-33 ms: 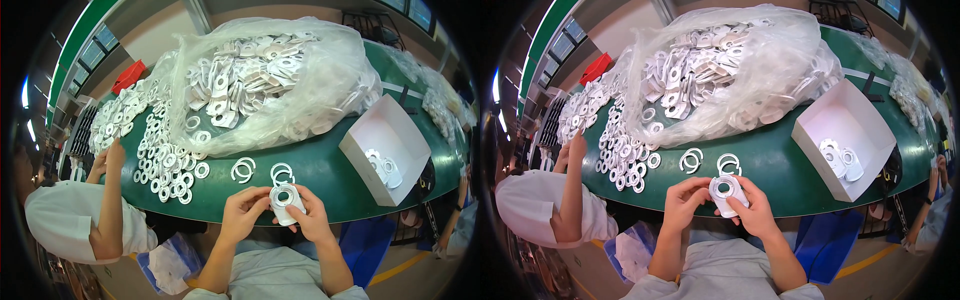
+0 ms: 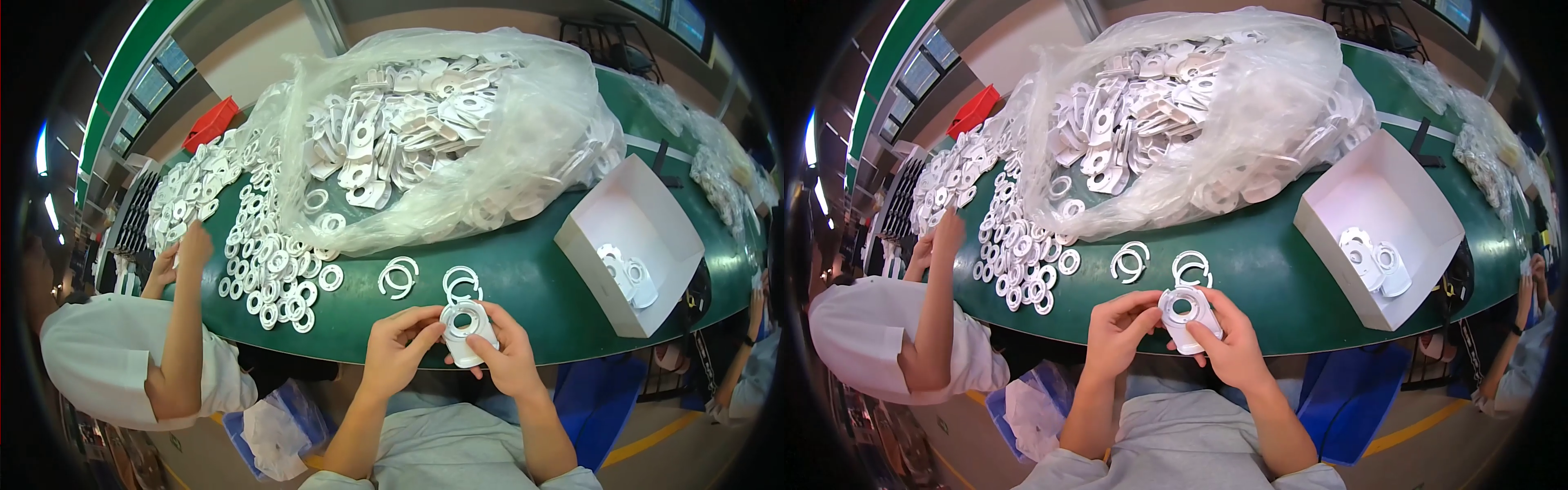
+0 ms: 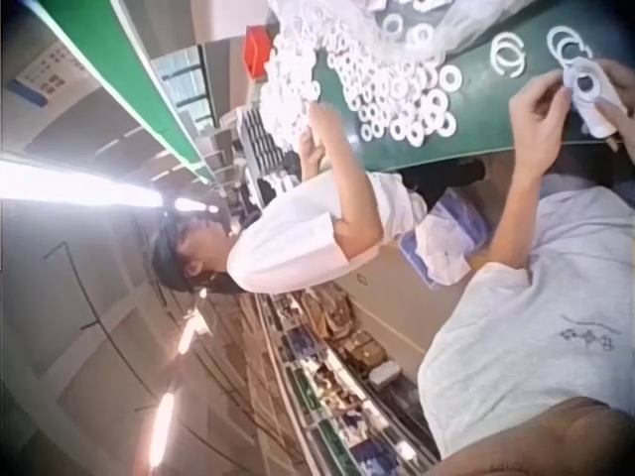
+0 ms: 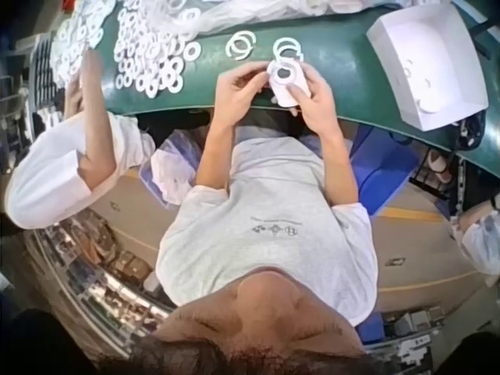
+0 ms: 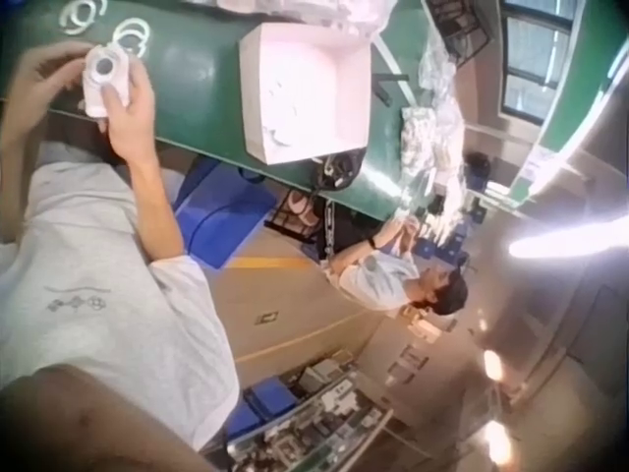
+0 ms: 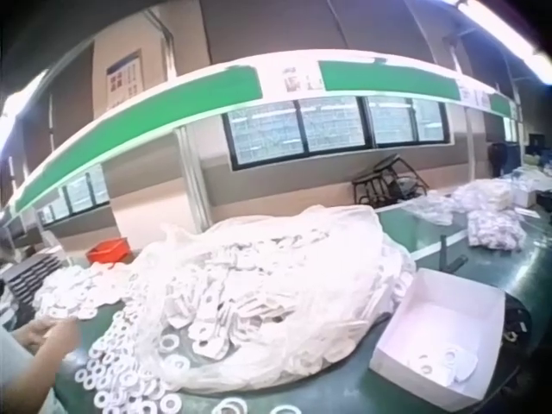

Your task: Assembling small white circular plastic parts into housings at a manufacturing workbench.

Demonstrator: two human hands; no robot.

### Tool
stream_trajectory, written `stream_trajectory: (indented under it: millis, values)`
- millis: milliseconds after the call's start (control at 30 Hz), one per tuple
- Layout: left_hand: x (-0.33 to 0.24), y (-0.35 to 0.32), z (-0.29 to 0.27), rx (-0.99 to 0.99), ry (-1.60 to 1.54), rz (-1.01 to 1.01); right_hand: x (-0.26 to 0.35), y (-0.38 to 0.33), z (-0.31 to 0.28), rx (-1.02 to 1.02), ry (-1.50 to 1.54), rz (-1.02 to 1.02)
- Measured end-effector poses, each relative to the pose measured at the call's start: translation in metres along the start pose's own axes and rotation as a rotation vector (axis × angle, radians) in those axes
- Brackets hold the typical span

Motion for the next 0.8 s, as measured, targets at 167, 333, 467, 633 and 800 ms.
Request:
stream_trajectory:
  millis: [167, 333, 467, 633, 800]
  values:
    - [0.010, 0.000, 0.001, -0.046, -0.031, 0.011, -0.002, -0.002, 0.003, -0.051, -0.117, -0.010]
    - [0.005, -0.006, 0.008, -0.130, 0.037, 0.092, -0.005, -0.003, 0.003, -0.057, -0.166, -0.041]
    - [0.002, -0.010, 0.012, -0.157, 0.170, 0.135, -0.003, -0.002, 0.007, -0.139, -0.188, -0.134]
    - [-0.026, -0.004, 0.012, -0.124, 0.342, 0.297, -0.009, 0.001, 0.005, -0.146, -0.260, -0.135]
    - [-0.018, -0.001, 0.011, 0.009, 0.327, 0.295, -0.007, -0.003, 0.008, -0.078, -0.440, -0.131]
Point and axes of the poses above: each hand's wrist, its own y-axis towards the middle knuckle, its own z-axis out of the palm, x = y × z, the point moved 4 cm from there along y, towards the middle knuckle, and after that the axes turned 11 degrees about x, right-handed, at the moved point
